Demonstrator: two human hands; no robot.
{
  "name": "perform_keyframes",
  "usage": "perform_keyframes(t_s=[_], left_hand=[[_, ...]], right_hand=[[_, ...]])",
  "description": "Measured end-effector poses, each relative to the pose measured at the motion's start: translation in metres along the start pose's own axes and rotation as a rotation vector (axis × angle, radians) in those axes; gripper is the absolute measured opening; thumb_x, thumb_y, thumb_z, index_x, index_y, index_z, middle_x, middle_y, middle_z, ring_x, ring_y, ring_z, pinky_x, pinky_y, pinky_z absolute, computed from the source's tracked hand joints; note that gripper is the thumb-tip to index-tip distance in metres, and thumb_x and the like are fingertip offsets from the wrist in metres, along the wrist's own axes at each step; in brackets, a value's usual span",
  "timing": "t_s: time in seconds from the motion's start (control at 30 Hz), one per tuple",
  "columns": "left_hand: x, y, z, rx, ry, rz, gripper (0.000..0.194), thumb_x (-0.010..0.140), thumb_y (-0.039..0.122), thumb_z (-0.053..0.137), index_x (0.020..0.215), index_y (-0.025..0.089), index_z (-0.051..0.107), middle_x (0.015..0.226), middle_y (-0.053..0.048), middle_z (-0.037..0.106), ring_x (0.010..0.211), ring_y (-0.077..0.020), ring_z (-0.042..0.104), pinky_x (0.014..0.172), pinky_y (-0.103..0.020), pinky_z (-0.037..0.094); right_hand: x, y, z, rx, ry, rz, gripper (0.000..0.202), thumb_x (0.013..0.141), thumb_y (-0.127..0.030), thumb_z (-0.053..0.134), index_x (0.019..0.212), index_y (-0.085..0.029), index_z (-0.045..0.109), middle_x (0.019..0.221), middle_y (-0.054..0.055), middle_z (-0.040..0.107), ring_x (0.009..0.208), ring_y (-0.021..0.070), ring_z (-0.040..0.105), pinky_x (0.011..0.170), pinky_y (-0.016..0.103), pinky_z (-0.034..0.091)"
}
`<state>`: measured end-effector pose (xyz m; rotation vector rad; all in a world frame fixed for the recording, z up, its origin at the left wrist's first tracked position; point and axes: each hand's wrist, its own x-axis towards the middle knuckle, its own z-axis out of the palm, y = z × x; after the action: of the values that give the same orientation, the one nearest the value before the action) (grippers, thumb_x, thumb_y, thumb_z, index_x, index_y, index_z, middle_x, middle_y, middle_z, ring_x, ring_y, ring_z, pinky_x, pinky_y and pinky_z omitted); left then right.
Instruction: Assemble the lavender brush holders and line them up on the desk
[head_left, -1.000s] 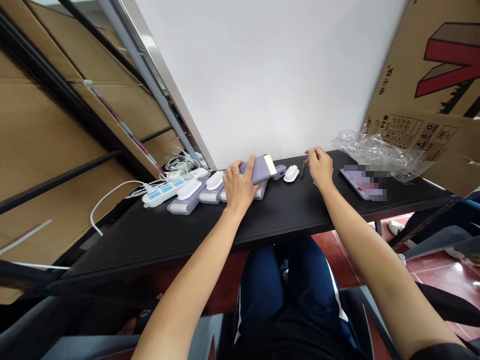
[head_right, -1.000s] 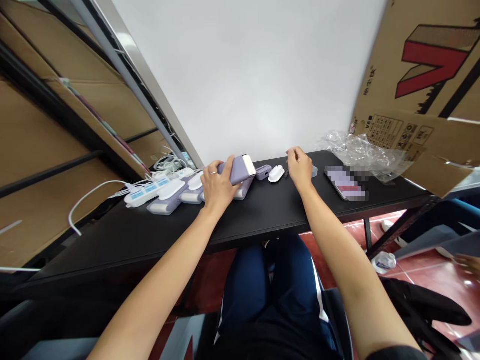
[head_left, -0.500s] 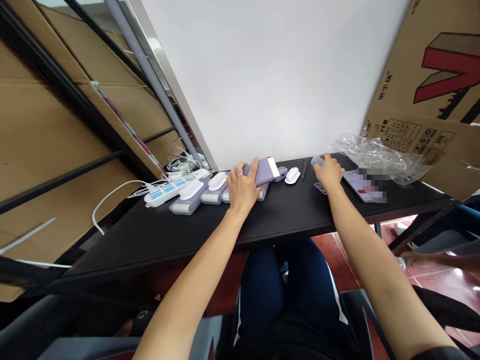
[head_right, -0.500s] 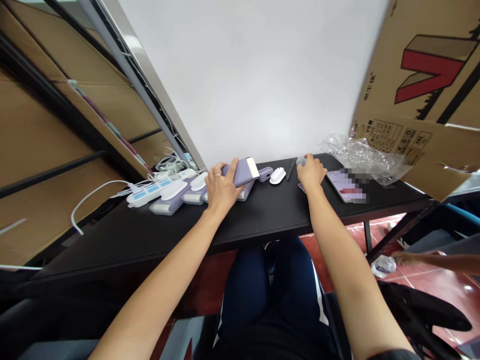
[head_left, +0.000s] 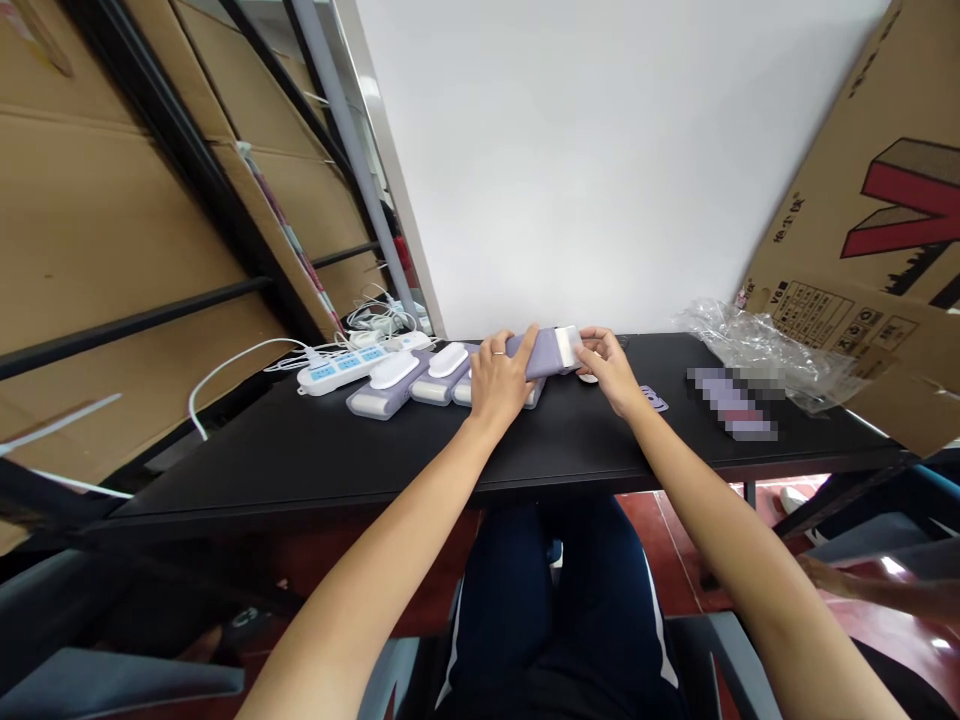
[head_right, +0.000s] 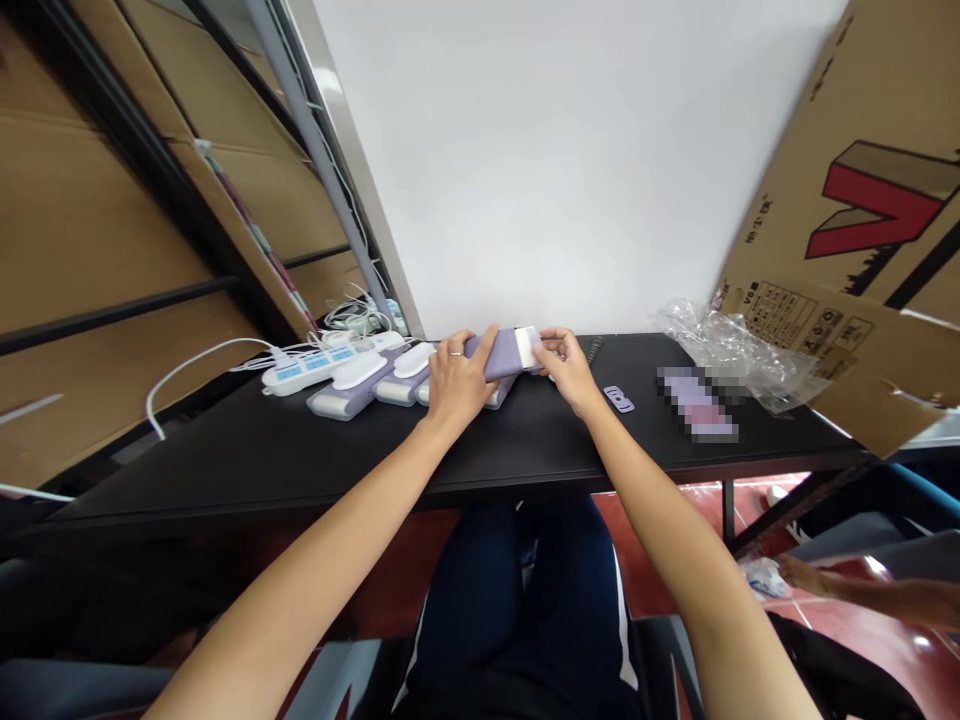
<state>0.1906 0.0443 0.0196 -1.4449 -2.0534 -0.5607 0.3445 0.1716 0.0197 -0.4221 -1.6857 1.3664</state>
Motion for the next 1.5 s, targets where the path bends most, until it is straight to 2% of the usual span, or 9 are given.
perform_keyframes(t_s=[0.3,0.6,0.9,1.03,1.13,1.23,1.37,1.43,1.5], left_hand=[[0.001,0.002,0.000,0.008,0.000,0.011,0.082,0.087,0.029,0.071,0.161,0.034,0.035,0.146,-0.017,0.047,0.131,-0.0362,0.045,0.104,-0.048,0.042],[-0.003,0.004,-0.003,0.019,0.010,0.038,0.083,0.087,0.028,0.072,0.161,0.034,0.034,0.145,-0.018,0.047,0.131,-0.0377,0.045,0.101,-0.048,0.042],[-0.004,0.003,-0.004,-0.017,0.052,0.052,0.082,0.086,0.028,0.073,0.160,0.033,0.037,0.146,-0.019,0.048,0.132,-0.0390,0.046,0.103,-0.052,0.042],[-0.001,0.001,0.000,-0.149,0.097,0.016,0.082,0.083,0.029,0.076,0.157,0.031,0.043,0.142,-0.018,0.051,0.130,-0.0389,0.049,0.106,-0.053,0.042],[0.004,-0.003,0.004,-0.454,0.155,-0.115,0.079,0.081,0.038,0.078,0.153,0.026,0.047,0.137,-0.016,0.057,0.126,-0.0357,0.055,0.106,-0.049,0.045],[0.011,-0.009,0.009,-0.891,0.194,-0.286,0.058,0.085,0.047,0.073,0.136,0.023,0.059,0.122,-0.011,0.067,0.113,-0.0289,0.065,0.100,-0.042,0.050],[0.018,-0.017,0.014,-1.481,0.212,-0.483,0.048,0.084,0.054,0.071,0.118,0.021,0.063,0.112,-0.007,0.072,0.106,-0.0232,0.070,0.092,-0.034,0.055],[0.021,-0.019,0.013,-1.707,0.133,-0.581,0.049,0.085,0.057,0.067,0.117,0.019,0.064,0.108,-0.008,0.074,0.101,-0.0222,0.072,0.083,-0.031,0.057],[0.022,-0.020,0.010,-1.843,0.047,-0.654,0.052,0.086,0.060,0.063,0.116,0.018,0.065,0.100,-0.008,0.075,0.092,-0.0218,0.074,0.072,-0.028,0.058]], right_hand=[[-0.002,0.002,-0.001,-0.145,-0.058,-0.045,0.074,0.079,-0.059,0.073,0.143,-0.026,0.055,0.107,0.004,0.064,0.087,0.0173,0.061,0.073,0.031,0.056],[-0.003,0.018,0.001,-0.311,-0.037,-0.202,0.067,0.090,-0.052,0.064,0.152,-0.028,0.053,0.116,0.007,0.063,0.081,0.0152,0.059,0.076,0.032,0.054],[-0.019,0.000,0.002,-0.843,0.001,-0.386,0.061,0.102,-0.047,0.049,0.160,-0.029,0.041,0.110,0.008,0.068,0.088,0.0215,0.065,0.083,0.036,0.055],[-0.026,-0.009,0.005,-0.925,-0.011,-0.391,0.060,0.105,-0.047,0.041,0.161,-0.028,0.038,0.126,0.009,0.069,0.103,0.0239,0.068,0.089,0.036,0.054],[-0.025,-0.016,0.000,-0.978,-0.023,-0.382,0.051,0.107,-0.043,0.037,0.155,-0.030,0.047,0.132,0.006,0.070,0.114,0.0230,0.067,0.094,0.032,0.051],[-0.017,-0.019,-0.017,-1.135,0.114,-0.214,0.042,0.106,-0.039,0.037,0.134,-0.028,0.067,0.121,0.008,0.075,0.112,0.0256,0.068,0.094,0.034,0.049],[-0.007,-0.016,-0.054,-1.306,0.292,0.337,0.039,0.101,-0.035,0.041,0.123,-0.019,0.069,0.122,0.018,0.070,0.112,0.0335,0.067,0.092,0.043,0.049],[-0.008,-0.012,-0.069,-1.339,0.188,0.531,0.046,0.096,-0.041,0.050,0.136,-0.020,0.061,0.136,0.021,0.061,0.124,0.0384,0.061,0.098,0.048,0.047],[-0.010,-0.008,-0.077,-1.353,0.054,0.596,0.060,0.091,-0.045,0.058,0.147,-0.024,0.052,0.144,0.021,0.053,0.131,0.0404,0.055,0.102,0.050,0.045]])
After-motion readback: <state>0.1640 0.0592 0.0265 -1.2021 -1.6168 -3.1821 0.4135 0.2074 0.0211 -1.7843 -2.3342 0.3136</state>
